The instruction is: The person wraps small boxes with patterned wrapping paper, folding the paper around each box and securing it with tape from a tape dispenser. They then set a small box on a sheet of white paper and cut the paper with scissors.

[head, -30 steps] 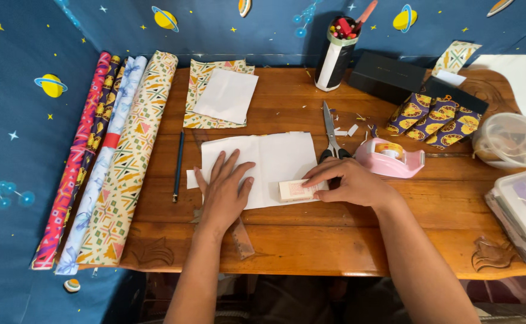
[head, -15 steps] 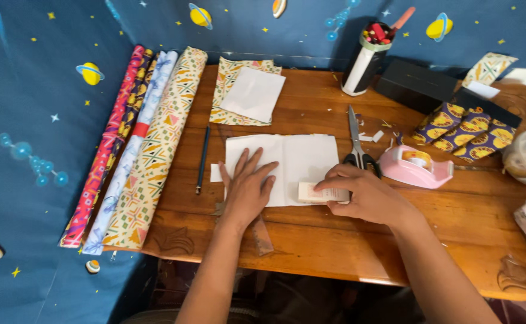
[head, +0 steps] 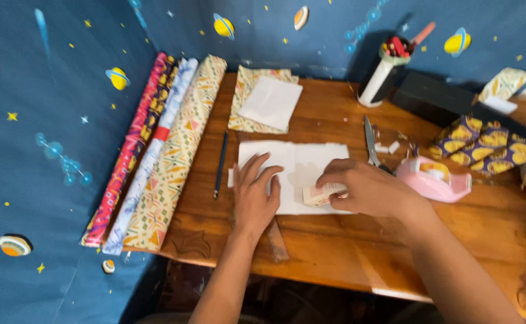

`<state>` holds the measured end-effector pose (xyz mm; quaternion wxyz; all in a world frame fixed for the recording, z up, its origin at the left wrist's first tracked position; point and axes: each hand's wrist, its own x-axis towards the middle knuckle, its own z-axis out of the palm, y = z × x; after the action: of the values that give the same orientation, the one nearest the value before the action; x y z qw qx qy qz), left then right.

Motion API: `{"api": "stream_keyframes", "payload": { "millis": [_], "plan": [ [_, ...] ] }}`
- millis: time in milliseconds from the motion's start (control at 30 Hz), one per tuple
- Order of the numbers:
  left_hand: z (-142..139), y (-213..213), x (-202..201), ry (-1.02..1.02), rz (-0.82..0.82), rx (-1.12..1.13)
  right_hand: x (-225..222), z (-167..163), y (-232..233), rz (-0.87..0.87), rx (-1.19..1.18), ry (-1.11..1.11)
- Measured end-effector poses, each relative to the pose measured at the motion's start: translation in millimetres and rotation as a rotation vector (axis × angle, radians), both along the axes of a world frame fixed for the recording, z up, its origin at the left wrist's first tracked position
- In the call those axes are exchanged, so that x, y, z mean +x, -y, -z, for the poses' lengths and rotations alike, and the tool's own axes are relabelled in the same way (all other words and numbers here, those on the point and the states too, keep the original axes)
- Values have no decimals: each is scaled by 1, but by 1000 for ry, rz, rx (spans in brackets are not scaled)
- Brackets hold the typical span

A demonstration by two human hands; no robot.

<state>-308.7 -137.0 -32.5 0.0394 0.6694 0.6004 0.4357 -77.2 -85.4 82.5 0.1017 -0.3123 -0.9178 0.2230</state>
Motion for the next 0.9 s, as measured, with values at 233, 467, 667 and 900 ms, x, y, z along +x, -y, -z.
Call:
{"api": "stream_keyframes", "payload": {
  "millis": [233,467,667,900],
  "plan": [
    [-36,38,-37,-233,-329,-296,-31,26,-41,342,34,-224],
    [-43,51,-38,-122,-269,-333,-104,63,-88,323,238,-238],
    [-32,49,-36,522,-108,-245,-99,70,-82,189,353,-301],
    [-26,40,-29,912,110,-31,-16,71,-59,580,-234,-384]
  ]
}}
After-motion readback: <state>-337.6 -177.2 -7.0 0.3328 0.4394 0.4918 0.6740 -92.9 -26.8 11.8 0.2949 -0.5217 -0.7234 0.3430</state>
